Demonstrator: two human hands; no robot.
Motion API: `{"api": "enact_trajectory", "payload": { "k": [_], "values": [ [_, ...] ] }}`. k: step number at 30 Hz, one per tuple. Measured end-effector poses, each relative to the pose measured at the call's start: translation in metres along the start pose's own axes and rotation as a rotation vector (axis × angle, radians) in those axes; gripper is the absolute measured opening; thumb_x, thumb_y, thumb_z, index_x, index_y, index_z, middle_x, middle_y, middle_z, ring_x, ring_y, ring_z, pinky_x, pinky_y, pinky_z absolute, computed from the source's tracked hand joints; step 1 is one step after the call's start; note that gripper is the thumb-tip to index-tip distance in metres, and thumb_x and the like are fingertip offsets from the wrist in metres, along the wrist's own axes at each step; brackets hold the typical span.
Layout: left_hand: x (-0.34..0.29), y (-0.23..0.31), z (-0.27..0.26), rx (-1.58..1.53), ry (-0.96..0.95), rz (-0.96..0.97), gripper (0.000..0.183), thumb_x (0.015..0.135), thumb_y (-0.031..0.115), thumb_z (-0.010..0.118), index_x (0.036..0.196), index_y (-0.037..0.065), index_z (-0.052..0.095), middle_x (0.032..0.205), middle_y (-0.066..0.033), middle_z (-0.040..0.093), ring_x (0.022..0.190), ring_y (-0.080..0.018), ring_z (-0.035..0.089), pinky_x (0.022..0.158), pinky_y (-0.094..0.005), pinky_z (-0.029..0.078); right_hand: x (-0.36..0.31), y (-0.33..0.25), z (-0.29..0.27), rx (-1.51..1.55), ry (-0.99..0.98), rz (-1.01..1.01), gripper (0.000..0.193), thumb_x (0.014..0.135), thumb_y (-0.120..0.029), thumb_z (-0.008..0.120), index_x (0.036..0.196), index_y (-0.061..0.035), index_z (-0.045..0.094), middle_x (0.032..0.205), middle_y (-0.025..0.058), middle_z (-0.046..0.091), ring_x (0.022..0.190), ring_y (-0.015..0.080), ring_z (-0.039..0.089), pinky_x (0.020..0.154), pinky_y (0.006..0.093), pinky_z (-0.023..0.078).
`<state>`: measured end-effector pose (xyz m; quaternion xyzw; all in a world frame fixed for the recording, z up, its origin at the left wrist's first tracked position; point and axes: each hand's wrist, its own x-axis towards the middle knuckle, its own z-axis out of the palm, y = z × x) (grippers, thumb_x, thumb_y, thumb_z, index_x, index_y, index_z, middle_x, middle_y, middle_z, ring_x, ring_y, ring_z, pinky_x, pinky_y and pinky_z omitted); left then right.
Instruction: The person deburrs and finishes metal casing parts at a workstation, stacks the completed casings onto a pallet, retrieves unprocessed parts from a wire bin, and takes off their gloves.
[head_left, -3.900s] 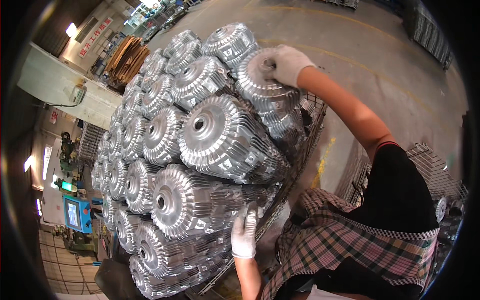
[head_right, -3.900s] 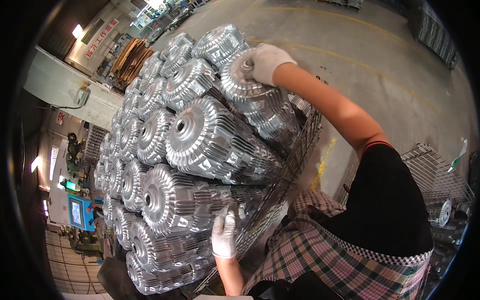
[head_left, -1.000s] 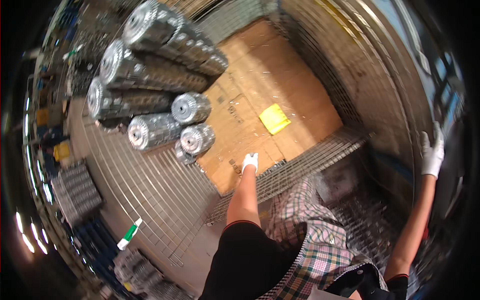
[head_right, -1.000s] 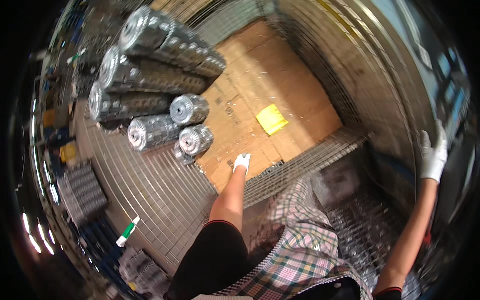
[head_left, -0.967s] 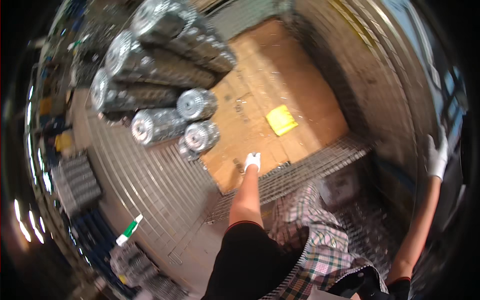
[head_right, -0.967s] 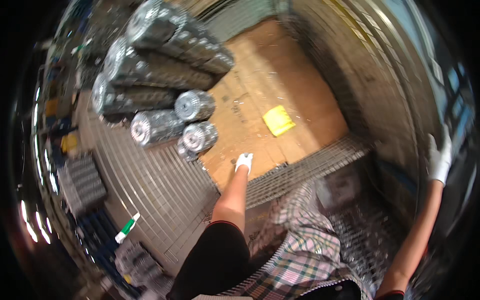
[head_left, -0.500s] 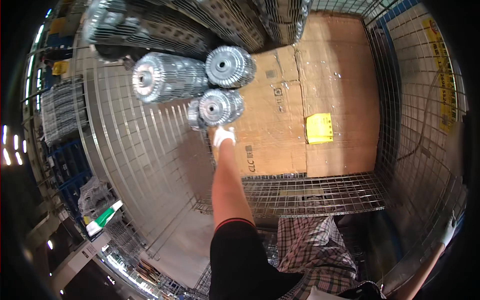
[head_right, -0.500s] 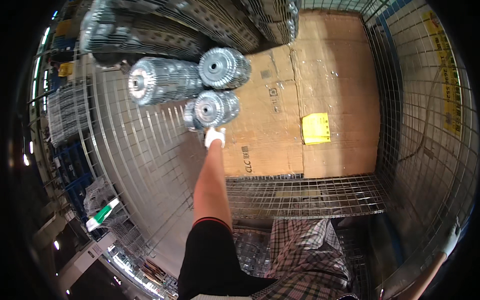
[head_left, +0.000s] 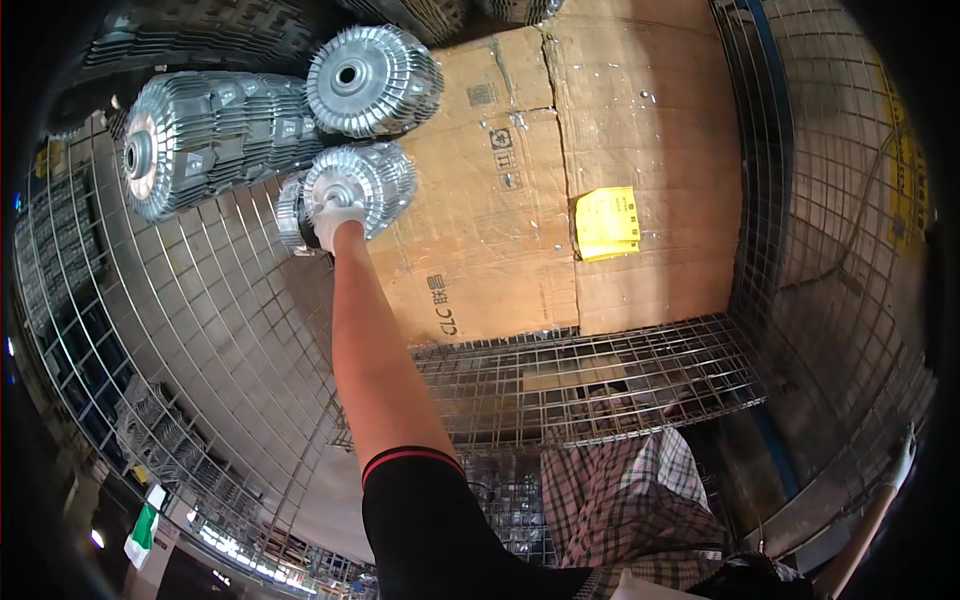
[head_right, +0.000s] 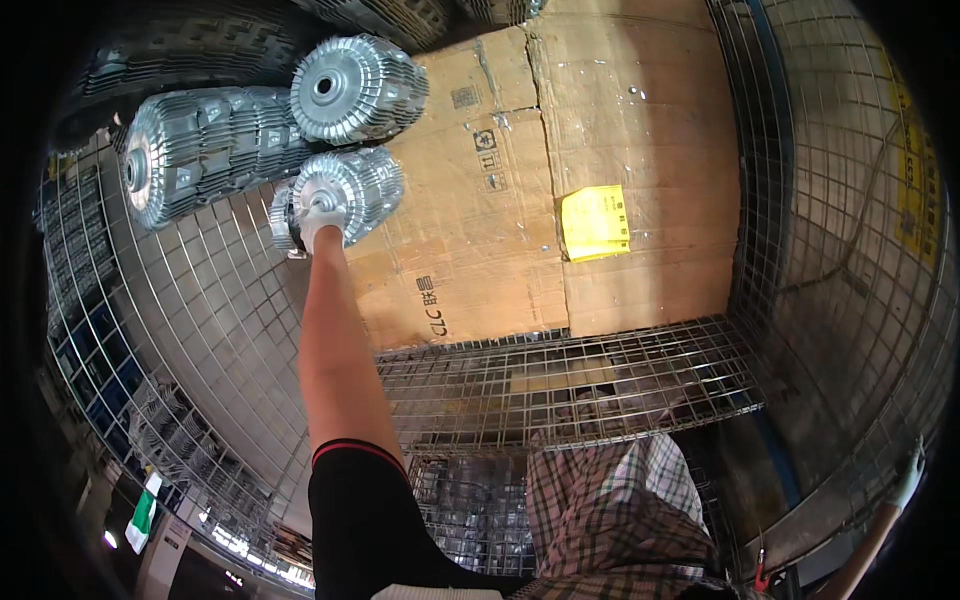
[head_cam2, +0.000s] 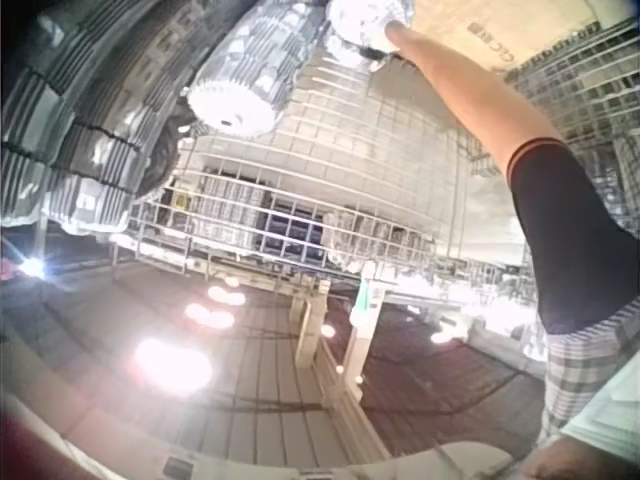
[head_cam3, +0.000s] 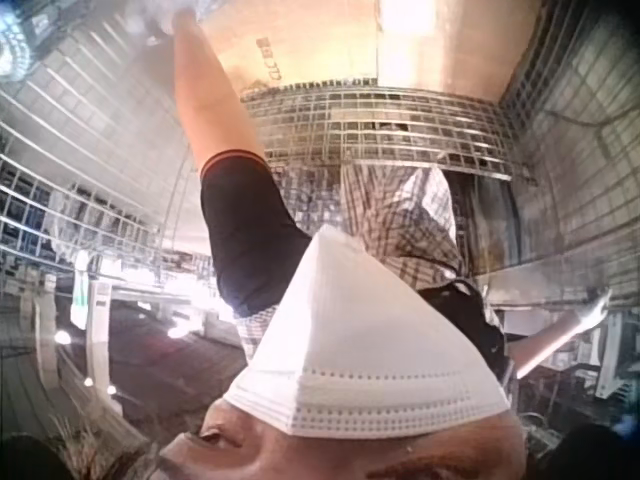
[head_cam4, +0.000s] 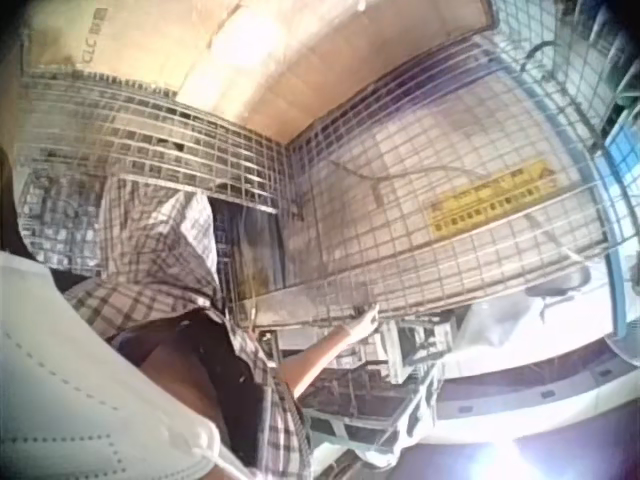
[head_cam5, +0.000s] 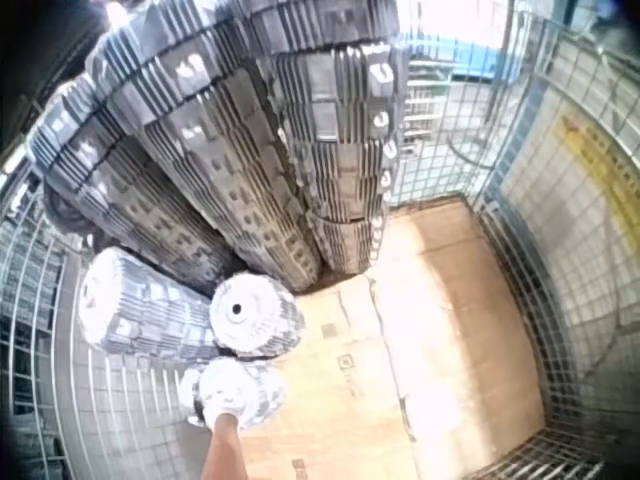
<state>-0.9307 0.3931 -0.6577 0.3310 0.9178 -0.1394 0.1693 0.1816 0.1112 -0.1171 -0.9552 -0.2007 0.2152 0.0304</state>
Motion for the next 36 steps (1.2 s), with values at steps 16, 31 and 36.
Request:
{"api": "enact_trajectory", "payload": {
  "k": [16,31,36],
  "values": [
    [-0.45,0.028,0.024,-1.422,-1.041,-0.252,0.035,0.094,0.026,0.061,0.119,0.002,0.062,0.115,-0.0082,0.064,0.102,-0.0171,0.059,0.091,-0.0327,0.046,-0.122,-0.09,0.143,-0.124,0.546,-0.588,0.047,0.096,-0.017,0.057,0.139,-0.0033,0.045,0.137,0.0129,0.052,0.127,0.0221,0.048,0.108,0.0338,0.034],
    [-0.739,0.099,-0.114,-0.678,-2.023,0.36,0.035,0.098,0.022,0.051,0.126,0.001,0.052,0.119,-0.0094,0.061,0.106,-0.0184,0.057,0.093,-0.0326,0.046,-0.32,0.019,0.139,1.234,-0.668,-0.328,0.076,0.081,-0.026,0.076,0.142,-0.0009,0.039,0.137,0.0117,0.05,0.124,0.0186,0.046,0.107,0.0347,0.037],
    [-0.885,0.171,-0.139,-0.585,-1.729,1.066,0.033,0.099,0.022,0.05,0.124,0.001,0.052,0.117,-0.0093,0.06,0.105,-0.0173,0.057,0.093,-0.0326,0.046,-0.316,0.123,0.08,1.698,-0.295,-0.266,0.061,0.082,-0.017,0.072,0.134,0.0032,0.047,0.121,0.0096,0.061,0.107,0.0189,0.058,0.096,0.032,0.045]
  ]
}}
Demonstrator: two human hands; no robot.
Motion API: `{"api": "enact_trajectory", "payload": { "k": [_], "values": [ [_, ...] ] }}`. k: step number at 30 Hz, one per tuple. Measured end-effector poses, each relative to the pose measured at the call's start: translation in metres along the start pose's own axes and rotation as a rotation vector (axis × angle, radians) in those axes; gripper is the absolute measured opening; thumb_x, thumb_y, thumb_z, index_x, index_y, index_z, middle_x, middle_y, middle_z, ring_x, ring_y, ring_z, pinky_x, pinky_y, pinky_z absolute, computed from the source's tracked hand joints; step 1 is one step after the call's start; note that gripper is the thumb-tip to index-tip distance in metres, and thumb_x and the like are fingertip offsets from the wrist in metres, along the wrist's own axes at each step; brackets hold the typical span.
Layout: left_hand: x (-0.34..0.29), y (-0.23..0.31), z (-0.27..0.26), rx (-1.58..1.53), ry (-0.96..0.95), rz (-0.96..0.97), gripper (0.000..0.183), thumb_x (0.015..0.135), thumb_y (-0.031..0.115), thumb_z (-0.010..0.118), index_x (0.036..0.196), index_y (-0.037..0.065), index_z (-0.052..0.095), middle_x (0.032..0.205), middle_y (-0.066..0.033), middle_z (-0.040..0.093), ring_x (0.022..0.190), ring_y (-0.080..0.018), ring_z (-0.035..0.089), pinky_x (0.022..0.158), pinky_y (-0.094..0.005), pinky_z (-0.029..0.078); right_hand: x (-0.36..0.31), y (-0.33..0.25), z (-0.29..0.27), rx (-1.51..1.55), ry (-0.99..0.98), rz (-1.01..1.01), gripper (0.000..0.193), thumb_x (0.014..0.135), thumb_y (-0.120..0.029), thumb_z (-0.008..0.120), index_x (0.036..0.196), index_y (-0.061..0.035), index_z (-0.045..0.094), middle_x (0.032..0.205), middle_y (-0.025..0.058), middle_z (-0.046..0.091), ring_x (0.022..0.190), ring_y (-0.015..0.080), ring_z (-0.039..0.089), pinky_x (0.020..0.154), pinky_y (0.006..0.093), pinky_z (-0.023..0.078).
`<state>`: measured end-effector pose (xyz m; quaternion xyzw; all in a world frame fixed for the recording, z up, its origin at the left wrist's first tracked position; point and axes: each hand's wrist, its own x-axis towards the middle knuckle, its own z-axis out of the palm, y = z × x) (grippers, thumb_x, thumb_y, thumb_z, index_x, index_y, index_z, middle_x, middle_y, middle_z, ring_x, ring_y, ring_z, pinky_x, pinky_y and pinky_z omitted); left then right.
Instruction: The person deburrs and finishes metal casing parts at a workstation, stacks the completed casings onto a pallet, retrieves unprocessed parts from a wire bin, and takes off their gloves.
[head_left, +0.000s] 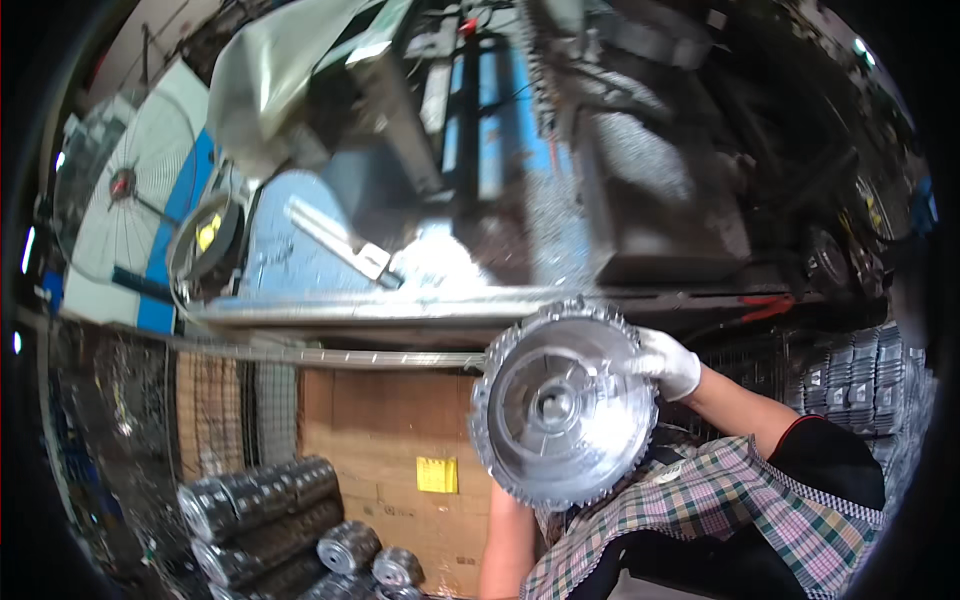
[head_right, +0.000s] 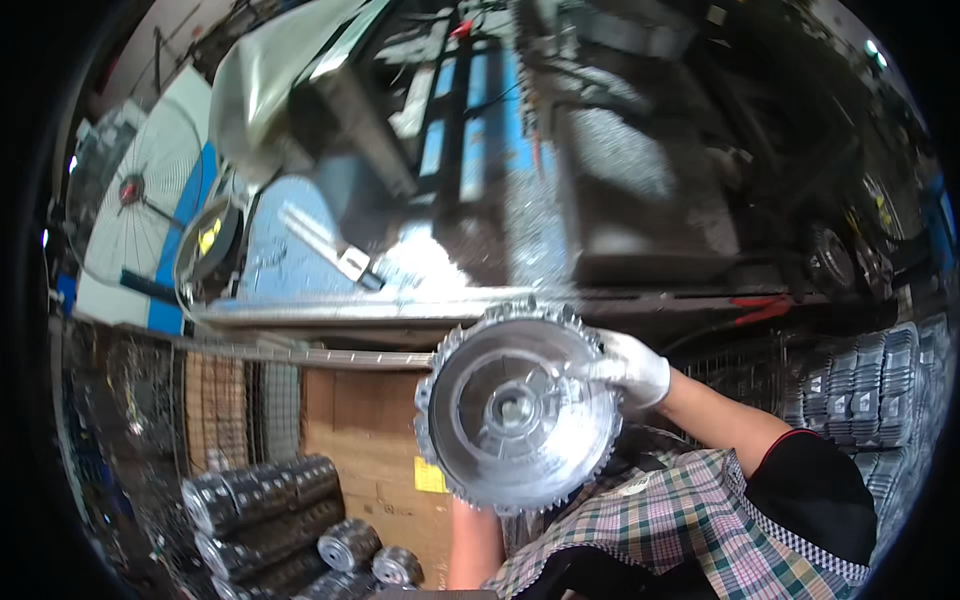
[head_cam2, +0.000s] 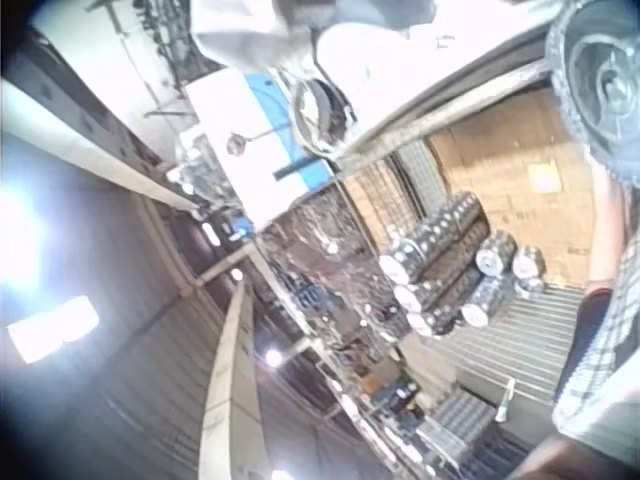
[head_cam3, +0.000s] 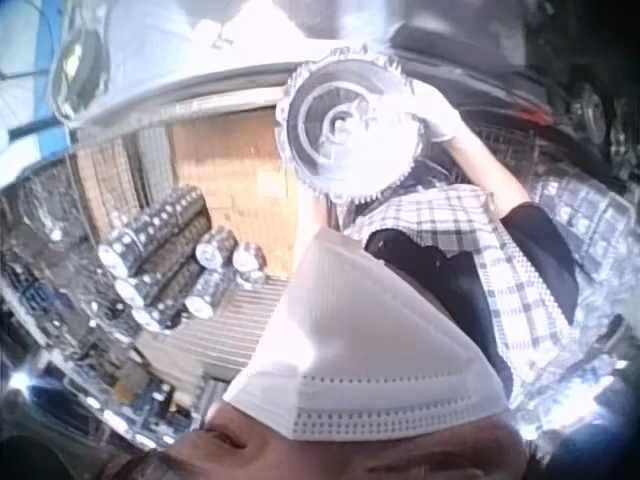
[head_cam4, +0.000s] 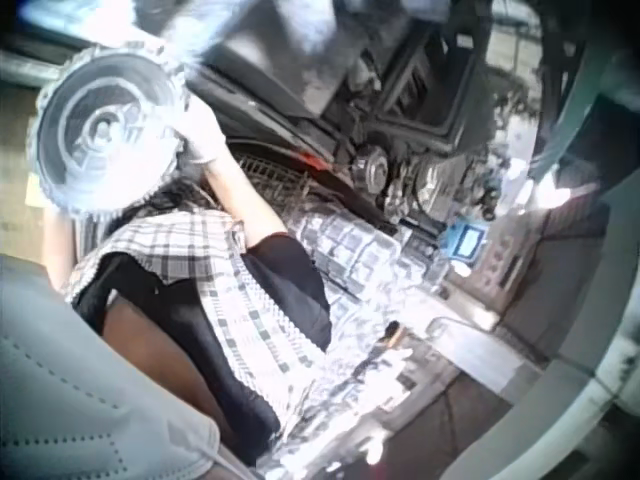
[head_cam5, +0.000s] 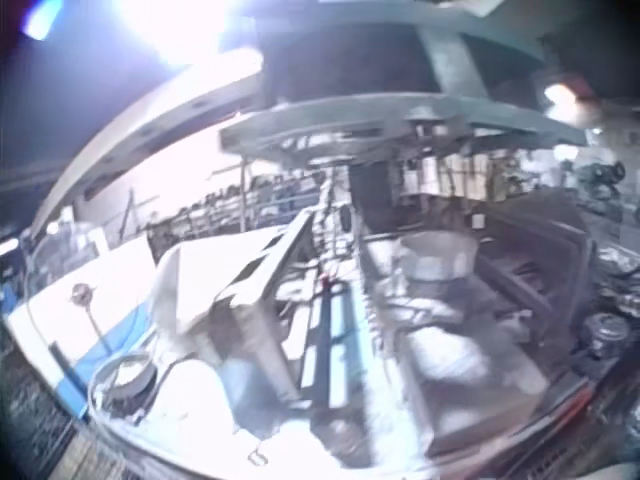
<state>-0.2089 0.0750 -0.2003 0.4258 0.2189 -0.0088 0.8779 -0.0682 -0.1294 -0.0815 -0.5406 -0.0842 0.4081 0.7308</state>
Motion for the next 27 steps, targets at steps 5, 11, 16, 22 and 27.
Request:
{"api": "enact_trajectory", "payload": {
  "k": [5,11,16,22,27],
  "values": [
    [0.063,0.072,0.119,0.246,0.169,0.513,0.031,0.099,0.022,0.048,0.121,-0.001,0.051,0.114,-0.0101,0.059,0.103,-0.0176,0.056,0.093,-0.0333,0.046,-0.016,-0.081,-0.078,-0.274,0.148,-0.359,0.039,0.085,-0.014,0.065,0.119,0.0046,0.059,0.117,0.0137,0.063,0.105,0.0219,0.062,0.093,0.0341,0.048],
    [0.065,0.112,0.222,1.184,0.196,1.175,0.047,0.093,0.044,0.057,0.118,0.004,0.058,0.121,-0.0182,0.056,0.113,-0.0336,0.053,0.099,-0.0457,0.04,0.004,-0.124,-0.119,-0.163,0.355,-0.434,0.031,0.084,-0.018,0.069,0.107,0.0031,0.064,0.109,0.0147,0.066,0.096,0.0197,0.064,0.085,0.033,0.05],
    [0.077,0.115,0.264,1.92,-0.19,1.026,0.043,0.066,0.049,0.075,0.098,0.022,0.068,0.084,-0.0042,0.07,0.093,-0.0239,0.066,0.095,-0.0513,0.041,0.015,-0.13,-0.139,-0.291,0.335,-0.304,0.051,0.09,-0.031,0.064,0.124,0.0055,0.054,0.119,0.017,0.062,0.111,0.0218,0.058,0.097,0.0326,0.043],
    [0.086,0.151,0.251,1.932,-0.305,0.989,0.029,0.065,0.036,0.076,0.088,0.02,0.069,0.08,-0.0008,0.069,0.086,-0.0213,0.065,0.093,-0.0489,0.044,0.03,-0.189,-0.166,-1.365,0.801,-0.573,0.066,0.086,-0.055,0.059,0.121,0.001,0.056,0.12,0.0214,0.058,0.115,0.036,0.055,0.098,0.0408,0.043],
    [0.089,0.167,0.249,2.0,-0.441,0.99,0.034,0.067,0.026,0.077,0.099,0.019,0.067,0.086,-0.0007,0.068,0.096,-0.0224,0.064,0.097,-0.0496,0.042,0.092,-0.268,-0.166,-1.696,1.056,-1.007,0.064,0.079,-0.045,0.071,0.124,-0.003,0.054,0.124,0.0165,0.057,0.122,0.0324,0.051,0.101,0.0435,0.042]
  ]
}}
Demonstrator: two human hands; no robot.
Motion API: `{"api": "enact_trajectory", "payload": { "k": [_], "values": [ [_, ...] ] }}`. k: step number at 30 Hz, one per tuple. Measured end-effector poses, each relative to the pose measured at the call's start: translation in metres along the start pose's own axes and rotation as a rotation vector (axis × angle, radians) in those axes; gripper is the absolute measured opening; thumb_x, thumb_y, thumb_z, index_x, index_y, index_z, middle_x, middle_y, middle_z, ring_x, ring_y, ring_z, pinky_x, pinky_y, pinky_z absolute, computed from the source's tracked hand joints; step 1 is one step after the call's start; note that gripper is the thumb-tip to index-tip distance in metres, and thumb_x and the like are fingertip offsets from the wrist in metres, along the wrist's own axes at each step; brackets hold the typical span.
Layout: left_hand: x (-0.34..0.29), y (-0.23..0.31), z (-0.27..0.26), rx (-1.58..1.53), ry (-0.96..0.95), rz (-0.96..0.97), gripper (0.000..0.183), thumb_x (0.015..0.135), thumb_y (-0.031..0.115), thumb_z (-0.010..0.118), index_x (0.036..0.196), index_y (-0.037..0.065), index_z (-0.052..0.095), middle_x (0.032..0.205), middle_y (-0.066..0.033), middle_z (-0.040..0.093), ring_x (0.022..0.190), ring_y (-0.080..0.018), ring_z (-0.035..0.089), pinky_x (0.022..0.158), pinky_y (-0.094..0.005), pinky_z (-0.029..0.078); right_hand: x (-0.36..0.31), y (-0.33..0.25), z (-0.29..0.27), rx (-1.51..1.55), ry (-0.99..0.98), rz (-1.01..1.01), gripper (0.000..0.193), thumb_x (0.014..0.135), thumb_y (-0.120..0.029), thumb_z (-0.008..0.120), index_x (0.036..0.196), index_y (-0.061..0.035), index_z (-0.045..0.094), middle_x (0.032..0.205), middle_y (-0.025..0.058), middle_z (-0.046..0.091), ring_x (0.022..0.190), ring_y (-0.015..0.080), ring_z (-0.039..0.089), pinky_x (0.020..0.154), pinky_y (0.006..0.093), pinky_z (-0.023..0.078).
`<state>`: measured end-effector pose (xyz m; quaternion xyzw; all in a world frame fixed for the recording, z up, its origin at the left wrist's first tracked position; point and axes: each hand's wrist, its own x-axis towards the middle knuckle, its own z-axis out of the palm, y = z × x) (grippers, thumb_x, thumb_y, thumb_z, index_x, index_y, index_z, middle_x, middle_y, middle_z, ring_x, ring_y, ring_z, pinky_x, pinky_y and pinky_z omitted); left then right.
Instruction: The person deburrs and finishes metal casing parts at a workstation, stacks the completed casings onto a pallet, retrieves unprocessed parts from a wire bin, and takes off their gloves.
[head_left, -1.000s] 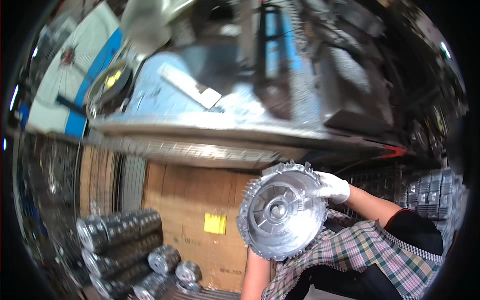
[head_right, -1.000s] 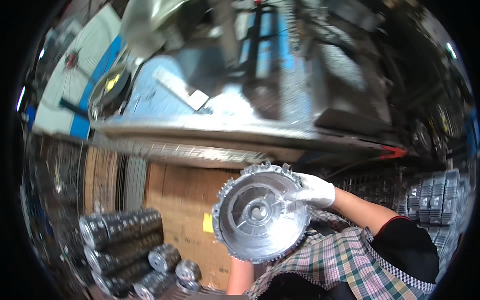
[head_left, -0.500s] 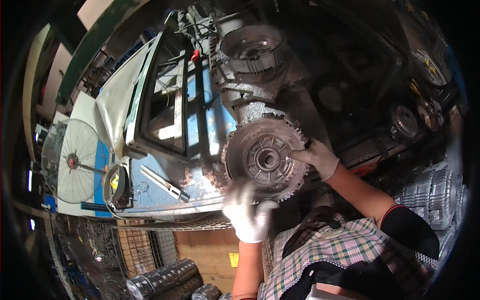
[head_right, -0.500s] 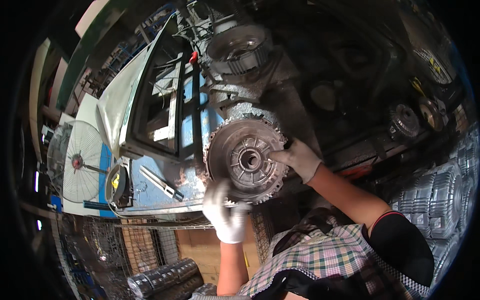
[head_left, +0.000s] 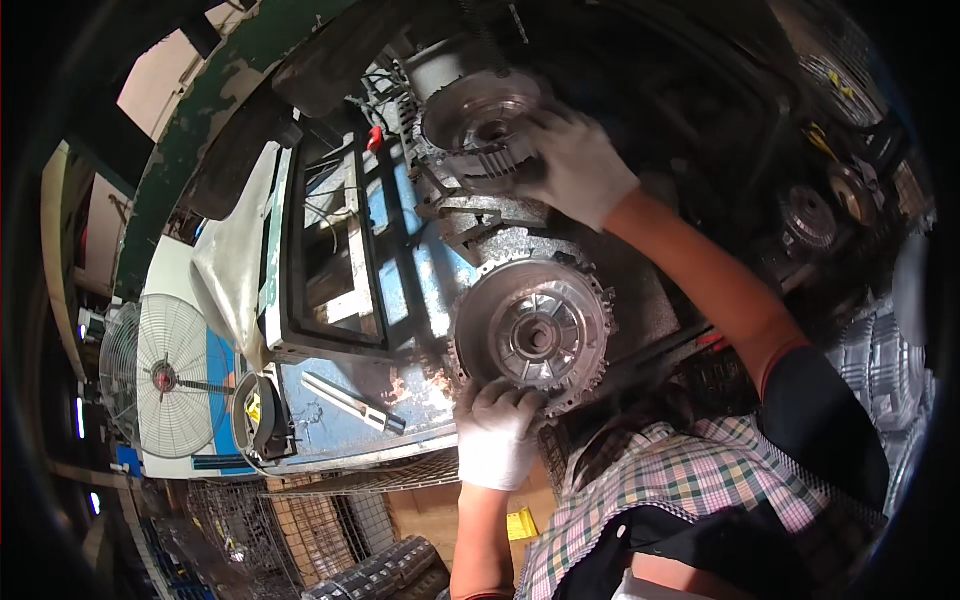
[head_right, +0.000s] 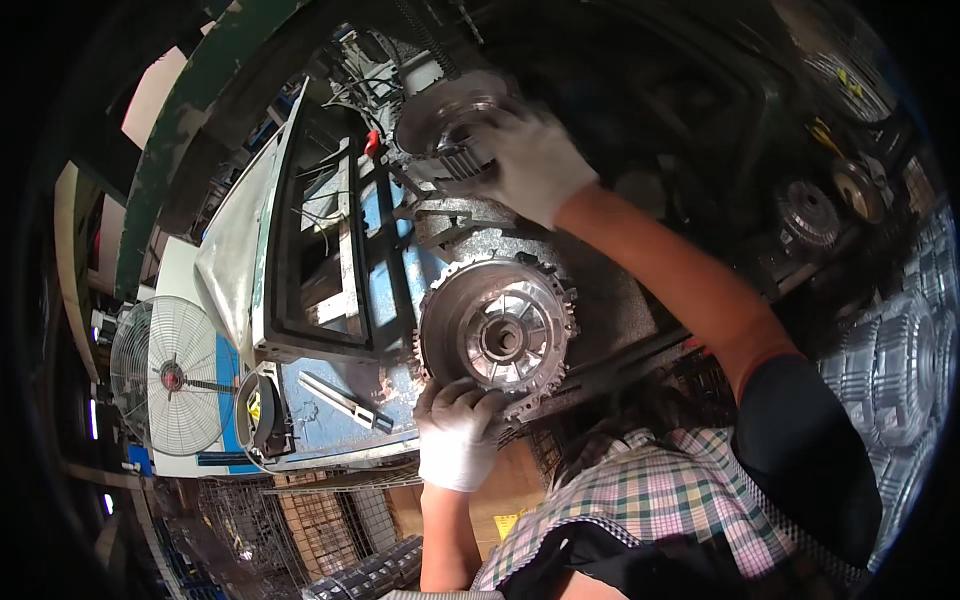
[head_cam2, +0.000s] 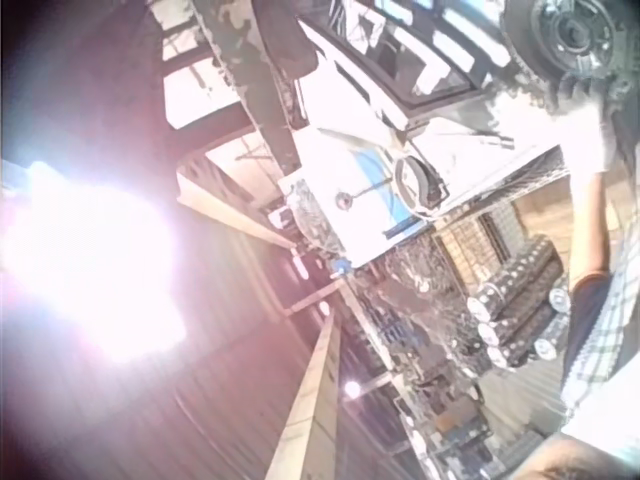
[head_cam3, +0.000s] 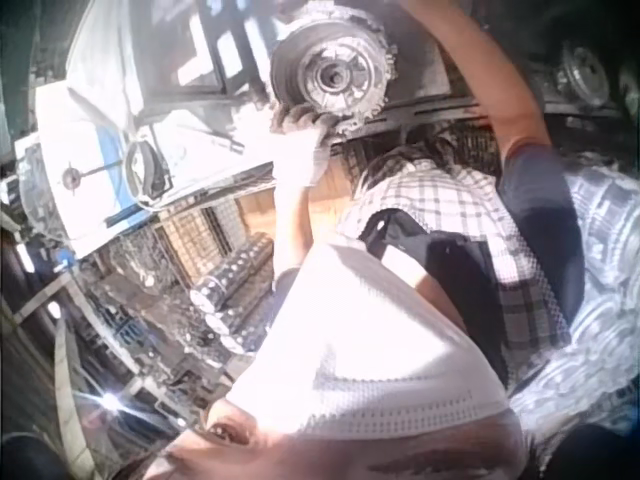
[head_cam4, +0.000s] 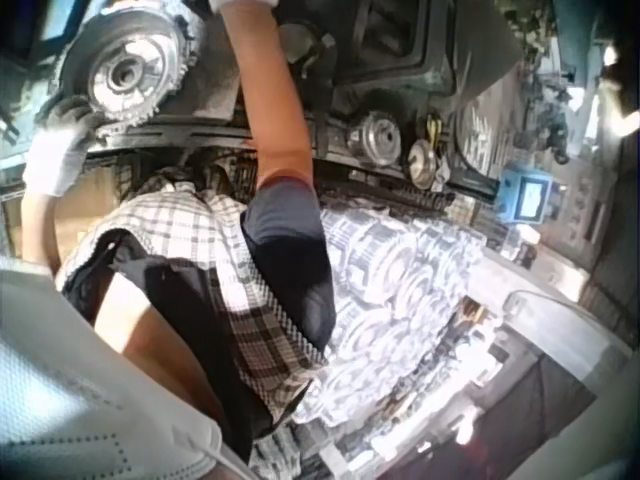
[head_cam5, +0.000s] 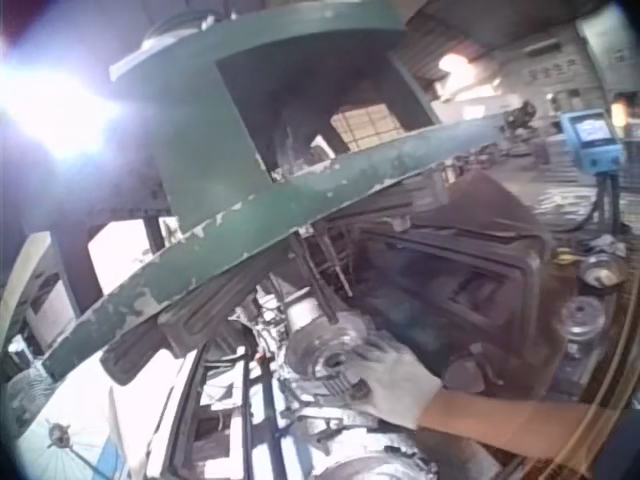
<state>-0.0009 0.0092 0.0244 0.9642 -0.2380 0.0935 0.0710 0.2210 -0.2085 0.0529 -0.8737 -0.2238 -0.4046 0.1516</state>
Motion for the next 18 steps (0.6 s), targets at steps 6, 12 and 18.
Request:
{"api": "enact_trajectory", "payload": {
  "k": [6,12,18],
  "values": [
    [0.001,0.024,0.008,-0.181,0.025,-0.065,0.05,0.066,0.022,0.079,0.113,0.018,0.062,0.09,-0.0041,0.067,0.097,-0.0259,0.063,0.1,-0.0448,0.041,0.063,-0.012,0.034,-0.067,-0.631,0.142,0.047,0.074,-0.023,0.074,0.118,-0.0091,0.063,0.119,0.0138,0.063,0.111,0.0301,0.06,0.093,0.0379,0.049],
    [0.002,0.014,0.028,0.078,0.023,-0.039,0.039,0.067,0.025,0.077,0.102,0.015,0.064,0.084,-0.0068,0.065,0.086,-0.0255,0.062,0.097,-0.0446,0.042,0.086,-0.003,0.027,0.046,-0.677,0.185,0.05,0.068,-0.023,0.078,0.115,-0.013,0.065,0.111,0.0115,0.066,0.108,0.0298,0.062,0.094,0.0388,0.048],
    [0.009,0.011,0.009,0.018,-0.033,-0.063,0.045,0.071,0.041,0.076,0.107,0.015,0.067,0.094,-0.0065,0.068,0.097,-0.0279,0.062,0.105,-0.048,0.033,0.056,-0.007,-0.027,0.106,-0.464,0.238,0.035,0.07,-0.024,0.075,0.102,-0.0102,0.069,0.106,0.0115,0.067,0.103,0.0301,0.063,0.089,0.0409,0.049]
  ]
}}
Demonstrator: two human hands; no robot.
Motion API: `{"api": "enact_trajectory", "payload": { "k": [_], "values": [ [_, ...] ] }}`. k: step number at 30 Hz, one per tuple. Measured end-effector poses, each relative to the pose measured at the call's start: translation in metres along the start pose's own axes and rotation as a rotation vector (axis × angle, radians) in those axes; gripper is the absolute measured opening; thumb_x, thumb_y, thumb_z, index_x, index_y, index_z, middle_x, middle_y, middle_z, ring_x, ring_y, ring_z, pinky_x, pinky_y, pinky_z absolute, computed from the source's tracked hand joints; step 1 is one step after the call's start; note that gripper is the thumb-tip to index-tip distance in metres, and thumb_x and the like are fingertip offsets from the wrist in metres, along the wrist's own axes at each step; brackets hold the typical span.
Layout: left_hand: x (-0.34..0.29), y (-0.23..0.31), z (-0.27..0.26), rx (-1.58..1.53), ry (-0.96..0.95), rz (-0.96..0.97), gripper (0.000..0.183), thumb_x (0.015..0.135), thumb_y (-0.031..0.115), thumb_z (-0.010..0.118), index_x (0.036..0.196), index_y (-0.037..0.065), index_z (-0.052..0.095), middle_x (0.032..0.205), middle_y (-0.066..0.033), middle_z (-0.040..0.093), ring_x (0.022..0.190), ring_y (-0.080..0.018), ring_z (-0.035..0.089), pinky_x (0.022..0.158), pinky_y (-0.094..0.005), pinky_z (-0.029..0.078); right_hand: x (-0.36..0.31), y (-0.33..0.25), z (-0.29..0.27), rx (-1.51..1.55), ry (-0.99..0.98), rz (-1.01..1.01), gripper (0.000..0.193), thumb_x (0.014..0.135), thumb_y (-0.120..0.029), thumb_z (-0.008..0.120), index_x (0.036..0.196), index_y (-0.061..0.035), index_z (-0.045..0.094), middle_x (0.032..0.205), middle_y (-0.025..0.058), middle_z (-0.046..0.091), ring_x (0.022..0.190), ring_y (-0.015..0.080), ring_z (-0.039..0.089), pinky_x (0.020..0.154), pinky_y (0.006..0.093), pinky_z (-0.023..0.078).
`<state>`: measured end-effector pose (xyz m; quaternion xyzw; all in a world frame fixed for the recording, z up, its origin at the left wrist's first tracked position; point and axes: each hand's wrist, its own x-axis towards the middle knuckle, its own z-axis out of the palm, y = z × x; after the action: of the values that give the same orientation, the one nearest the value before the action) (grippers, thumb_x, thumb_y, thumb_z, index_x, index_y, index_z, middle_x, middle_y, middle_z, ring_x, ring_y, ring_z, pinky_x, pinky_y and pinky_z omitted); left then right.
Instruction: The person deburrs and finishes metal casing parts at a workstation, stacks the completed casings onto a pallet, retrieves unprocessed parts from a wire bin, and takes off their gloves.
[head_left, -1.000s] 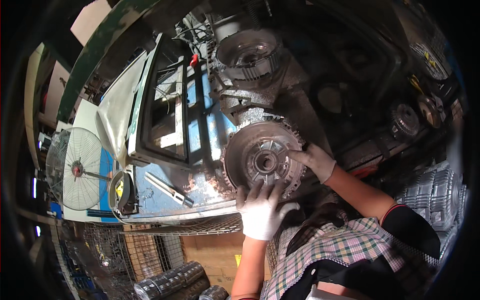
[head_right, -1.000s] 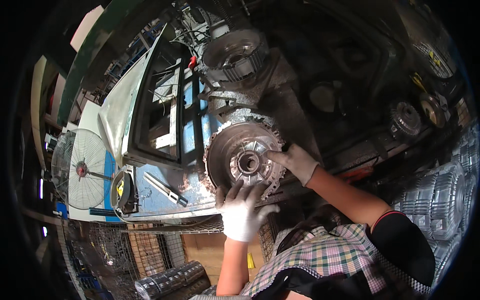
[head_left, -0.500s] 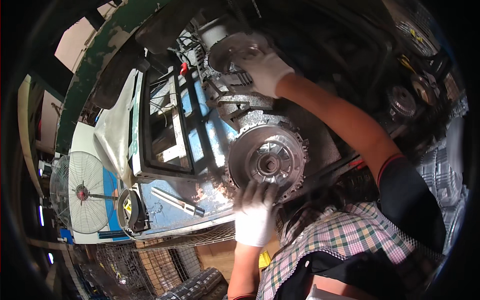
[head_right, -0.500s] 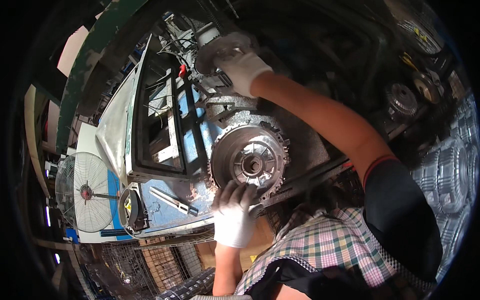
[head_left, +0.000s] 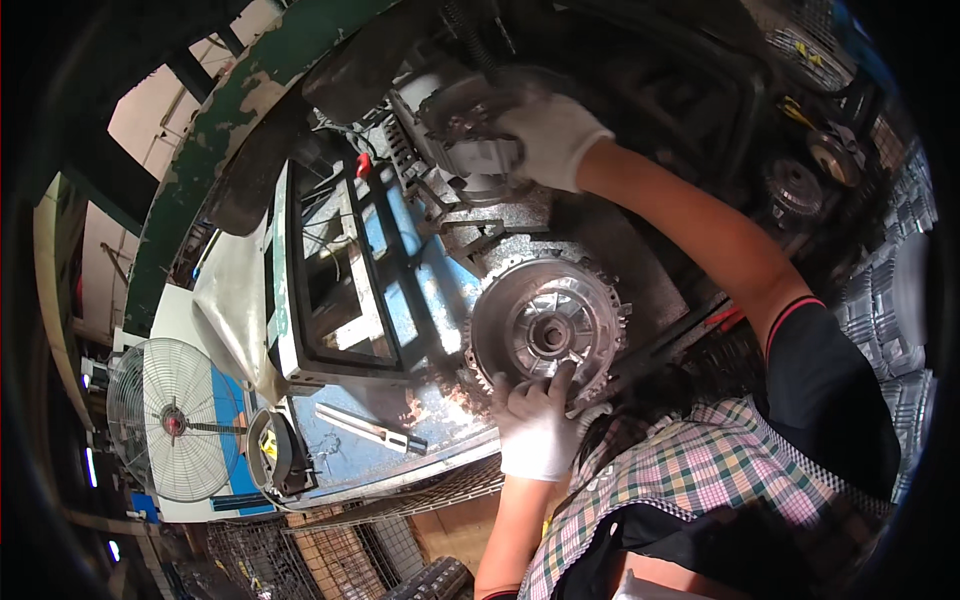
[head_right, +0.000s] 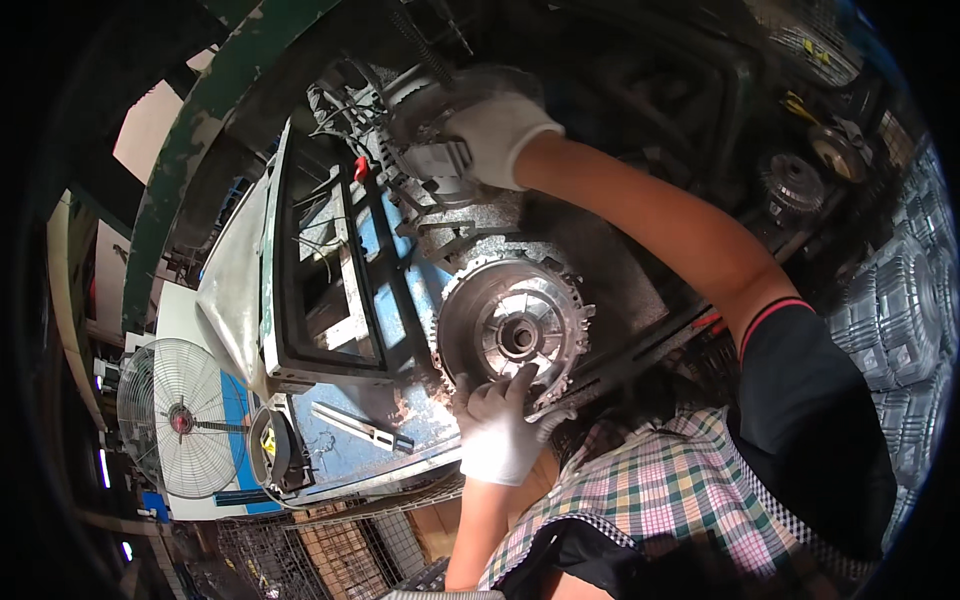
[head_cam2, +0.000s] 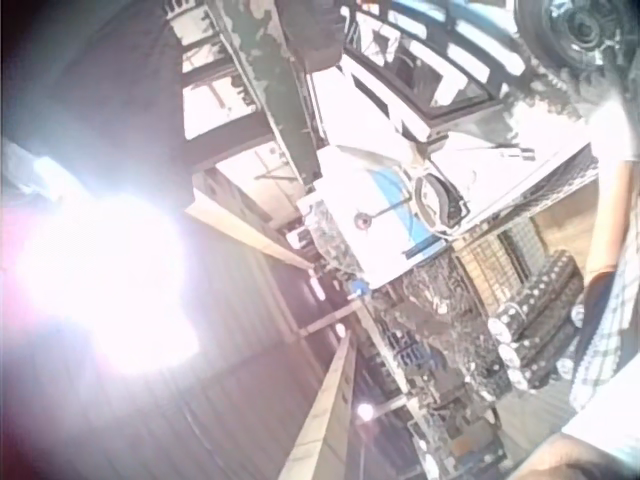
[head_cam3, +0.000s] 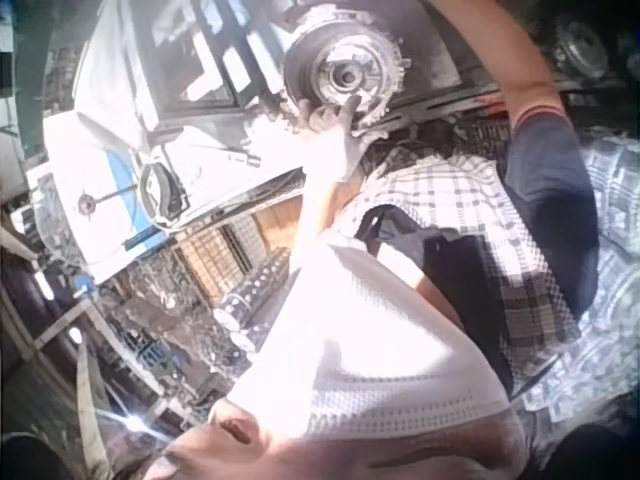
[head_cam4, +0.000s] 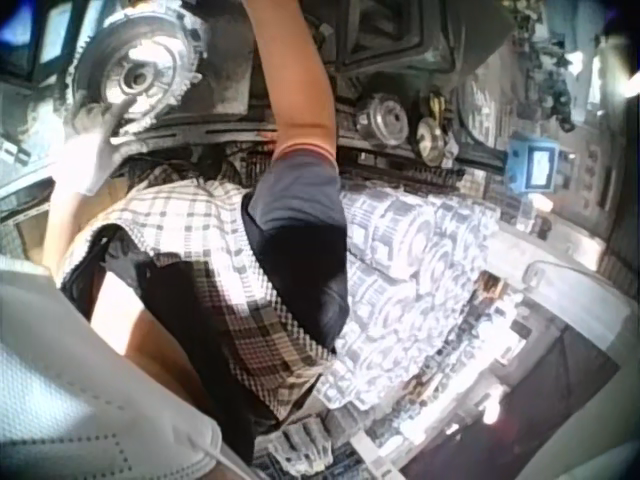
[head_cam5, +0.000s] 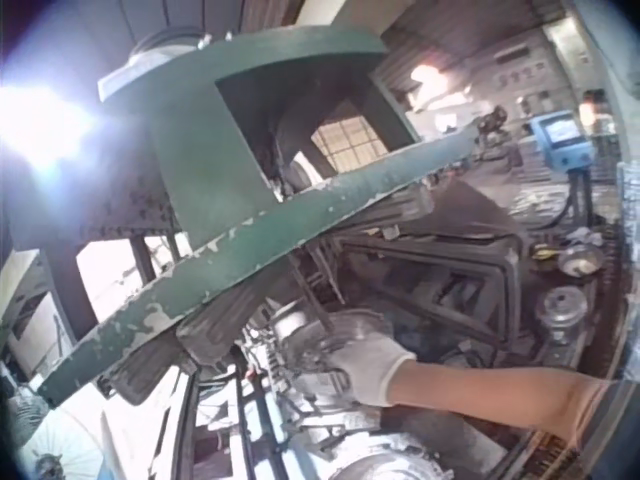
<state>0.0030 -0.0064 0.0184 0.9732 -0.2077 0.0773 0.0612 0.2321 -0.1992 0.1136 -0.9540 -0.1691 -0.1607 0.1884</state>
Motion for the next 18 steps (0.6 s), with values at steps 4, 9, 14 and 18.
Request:
{"api": "enact_trajectory", "payload": {
  "k": [4,9,14,18],
  "values": [
    [0.009,0.008,-0.001,-0.071,-0.053,0.028,0.047,0.075,0.047,0.072,0.112,0.018,0.067,0.095,-0.0046,0.069,0.1,-0.0252,0.062,0.107,-0.0525,0.028,-0.074,0.014,-0.031,0.024,0.158,-0.007,0.06,0.062,-0.034,0.081,0.113,-0.0072,0.064,0.106,0.0148,0.066,0.105,0.0326,0.059,0.094,0.0424,0.044],
    [0.012,-0.007,0.0,-0.128,0.066,0.001,0.037,0.07,0.04,0.078,0.097,0.015,0.071,0.086,-0.0089,0.069,0.093,-0.0258,0.062,0.094,-0.0463,0.035,-0.158,0.034,-0.055,0.092,0.133,0.051,0.054,0.059,-0.033,0.081,0.103,-0.0052,0.065,0.095,0.0132,0.067,0.095,0.0327,0.06,0.086,0.0404,0.044],
    [0.036,-0.046,-0.011,-0.834,0.043,-0.311,0.041,0.065,0.031,0.083,0.096,0.007,0.071,0.084,-0.0098,0.066,0.081,-0.027,0.06,0.075,-0.0387,0.044,-0.213,0.048,-0.046,0.134,0.029,0.106,0.045,0.063,-0.03,0.079,0.098,-0.0062,0.065,0.088,0.0117,0.065,0.089,0.0336,0.059,0.083,0.042,0.044],
    [0.062,-0.053,-0.024,-1.13,0.243,-0.317,0.032,0.066,0.006,0.084,0.093,-0.001,0.068,0.082,-0.0062,0.064,0.076,-0.0141,0.061,0.067,-0.0279,0.048,-0.246,0.046,-0.031,0.133,-0.073,-0.042,0.032,0.067,-0.021,0.074,0.095,-0.0088,0.068,0.085,0.0106,0.065,0.087,0.0316,0.06,0.083,0.0422,0.044]
  ]
}}
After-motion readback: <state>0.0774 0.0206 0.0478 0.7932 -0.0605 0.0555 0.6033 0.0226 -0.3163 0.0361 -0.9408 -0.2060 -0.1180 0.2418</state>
